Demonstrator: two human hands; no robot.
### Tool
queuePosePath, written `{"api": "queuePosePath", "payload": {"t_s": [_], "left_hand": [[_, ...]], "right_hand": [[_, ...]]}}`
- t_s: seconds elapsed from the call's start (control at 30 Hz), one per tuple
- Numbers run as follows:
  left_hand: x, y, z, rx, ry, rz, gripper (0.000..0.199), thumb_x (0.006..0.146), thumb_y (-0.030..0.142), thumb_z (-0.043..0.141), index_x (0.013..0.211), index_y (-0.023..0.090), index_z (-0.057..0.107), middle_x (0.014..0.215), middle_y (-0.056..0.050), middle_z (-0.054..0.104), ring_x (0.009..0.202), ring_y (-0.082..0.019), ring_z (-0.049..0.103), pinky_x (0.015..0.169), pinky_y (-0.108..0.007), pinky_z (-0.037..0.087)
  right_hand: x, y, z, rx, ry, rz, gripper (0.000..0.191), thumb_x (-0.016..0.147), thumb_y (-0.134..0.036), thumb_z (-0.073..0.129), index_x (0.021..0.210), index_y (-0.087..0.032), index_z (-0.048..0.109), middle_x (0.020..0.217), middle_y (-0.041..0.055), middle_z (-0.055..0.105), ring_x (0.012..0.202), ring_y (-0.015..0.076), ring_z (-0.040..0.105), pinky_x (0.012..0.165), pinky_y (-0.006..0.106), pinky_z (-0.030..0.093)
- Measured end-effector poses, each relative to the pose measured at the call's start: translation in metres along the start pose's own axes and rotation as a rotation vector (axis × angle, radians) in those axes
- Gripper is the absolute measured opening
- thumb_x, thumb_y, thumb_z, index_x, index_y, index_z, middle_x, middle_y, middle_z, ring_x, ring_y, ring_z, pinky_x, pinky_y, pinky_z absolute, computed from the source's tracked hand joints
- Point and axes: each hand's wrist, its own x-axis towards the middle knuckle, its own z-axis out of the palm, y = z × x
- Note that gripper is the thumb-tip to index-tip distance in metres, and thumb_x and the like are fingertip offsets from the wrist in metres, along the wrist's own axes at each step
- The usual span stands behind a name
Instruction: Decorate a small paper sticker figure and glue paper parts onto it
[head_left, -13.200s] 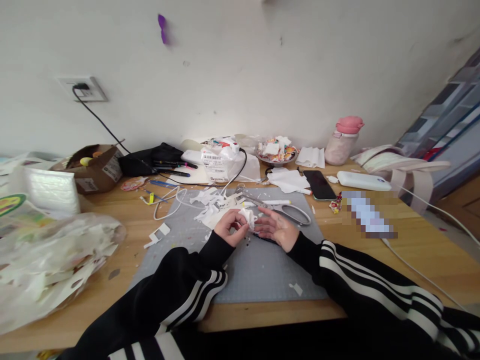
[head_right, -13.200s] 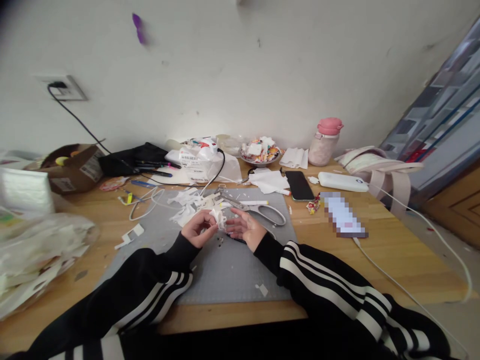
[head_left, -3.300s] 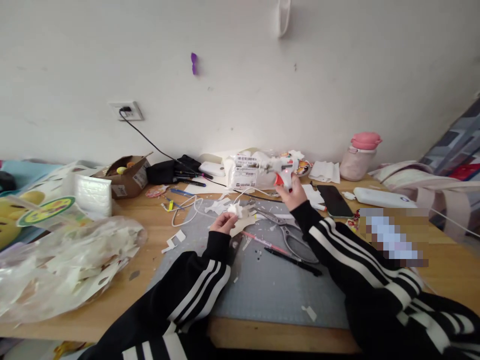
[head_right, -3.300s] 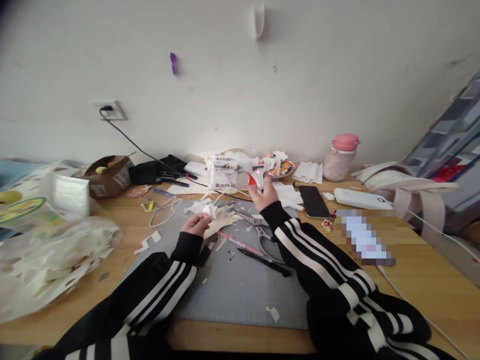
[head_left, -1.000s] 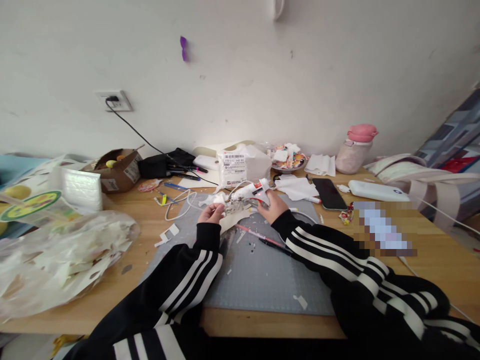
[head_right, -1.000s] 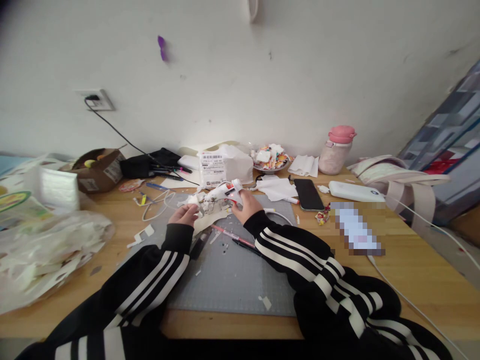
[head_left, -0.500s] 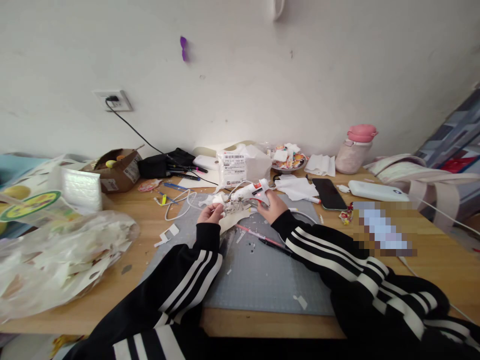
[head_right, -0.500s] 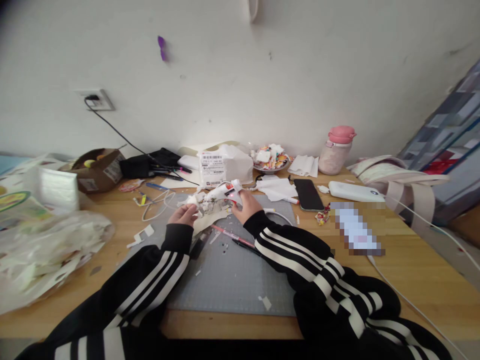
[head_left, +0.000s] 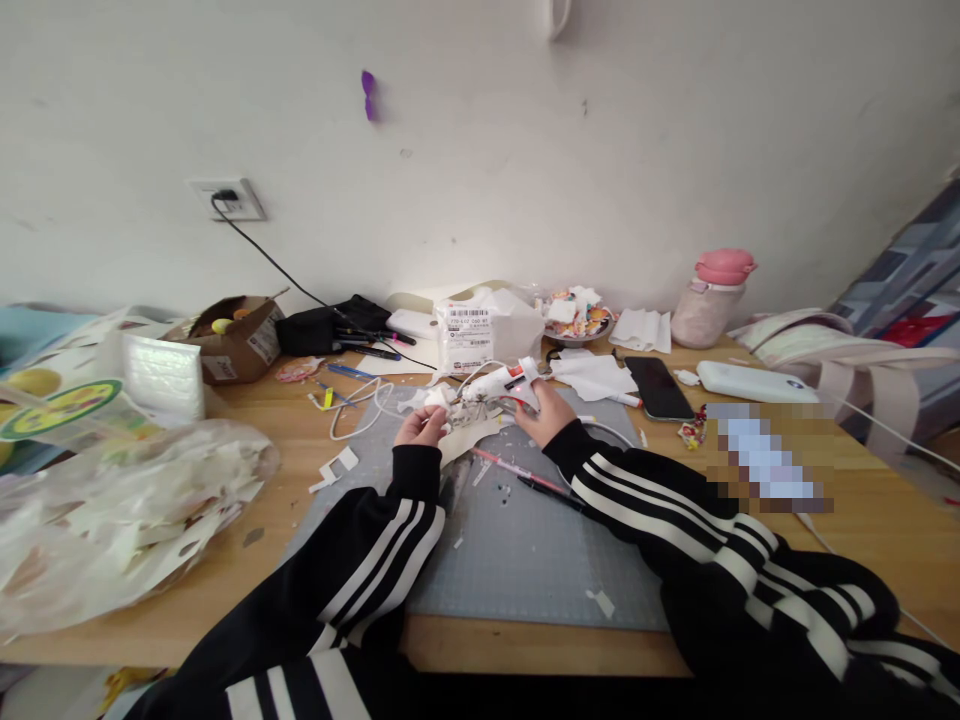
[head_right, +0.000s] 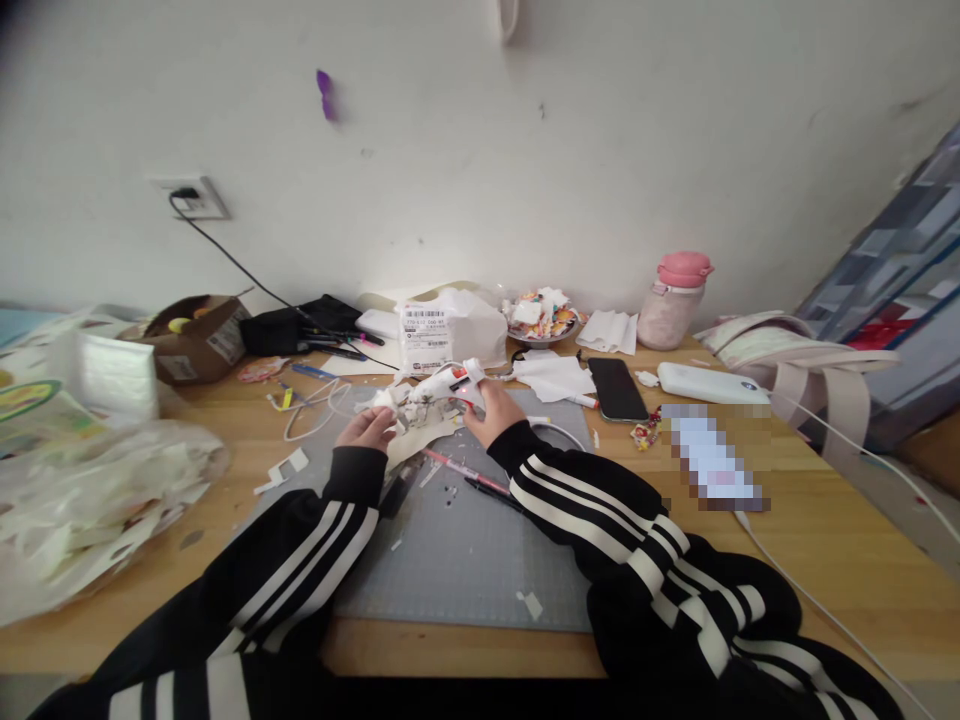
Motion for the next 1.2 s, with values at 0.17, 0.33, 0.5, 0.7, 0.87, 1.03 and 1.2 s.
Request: {"api": "queuePosePath", "payload": {"t_s": [0.17,0.33,0.5,0.7,0.87,1.03,1.2], "left_hand": [[-0.0001,0.0001,0.0005,-0.017,0.007,-0.005,0.035,0.046,0.037,0.077,0.066,0.016,0.057,0.058,0.003,0.059,0.053,-0.009,0.053,0.055,-0.021,0.042],[0.0004,-0.0002,0.0001,-0.026,0.009,-0.012,0.032,0.047,0.035,0.075,0.066,0.016,0.057,0.058,0.003,0.059,0.053,-0.009,0.053,0.055,-0.021,0.041],[0.0008,-0.0007,-0.0007,-0.021,0.009,-0.014,0.032,0.048,0.036,0.074,0.067,0.016,0.057,0.059,0.003,0.059,0.055,-0.009,0.054,0.056,-0.021,0.041],[0.0006,-0.0003,-0.0006,-0.023,0.010,-0.016,0.032,0.048,0.036,0.074,0.067,0.017,0.057,0.059,0.003,0.059,0.055,-0.010,0.054,0.056,-0.021,0.042],[-0.0002,0.0007,-0.0003,-0.033,0.006,-0.016,0.031,0.048,0.034,0.075,0.067,0.017,0.057,0.059,0.003,0.060,0.054,-0.009,0.054,0.056,-0.021,0.041],[-0.0012,0.0018,0.0007,-0.031,0.000,-0.020,0.029,0.048,0.032,0.074,0.066,0.016,0.057,0.057,0.003,0.060,0.054,-0.009,0.054,0.054,-0.020,0.040],[-0.0015,0.0020,0.0004,-0.007,-0.015,-0.016,0.029,0.047,0.031,0.075,0.065,0.016,0.057,0.056,0.004,0.059,0.053,-0.008,0.052,0.053,-0.020,0.039]], "right_hand": [[0.0004,0.0003,0.0002,-0.004,-0.004,0.000,0.031,0.072,-0.021,0.055,0.103,-0.017,0.055,0.097,0.0091,0.066,0.091,0.0242,0.062,0.079,0.034,0.049],[0.0005,0.0000,0.0000,-0.006,-0.005,-0.006,0.031,0.072,-0.020,0.054,0.103,-0.018,0.055,0.097,0.0085,0.066,0.092,0.0241,0.062,0.080,0.034,0.049],[0.0004,-0.0011,-0.0008,-0.004,-0.007,-0.015,0.035,0.072,-0.020,0.055,0.107,-0.016,0.054,0.100,0.0096,0.066,0.092,0.0244,0.062,0.079,0.034,0.049],[0.0005,-0.0013,-0.0001,-0.008,-0.008,-0.012,0.034,0.073,-0.021,0.055,0.106,-0.016,0.055,0.098,0.0093,0.066,0.089,0.0243,0.063,0.076,0.034,0.050],[0.0001,-0.0005,0.0009,-0.009,-0.003,-0.005,0.033,0.073,-0.022,0.055,0.105,-0.016,0.055,0.094,0.0089,0.067,0.084,0.0236,0.063,0.072,0.032,0.050],[-0.0009,0.0001,0.0017,-0.011,0.013,0.001,0.032,0.073,-0.021,0.054,0.105,-0.016,0.054,0.093,0.0088,0.067,0.082,0.0234,0.063,0.070,0.032,0.050],[-0.0005,0.0003,0.0016,-0.013,0.023,-0.002,0.033,0.072,-0.020,0.054,0.105,-0.017,0.054,0.089,0.0075,0.066,0.078,0.0223,0.063,0.067,0.031,0.050]]}}
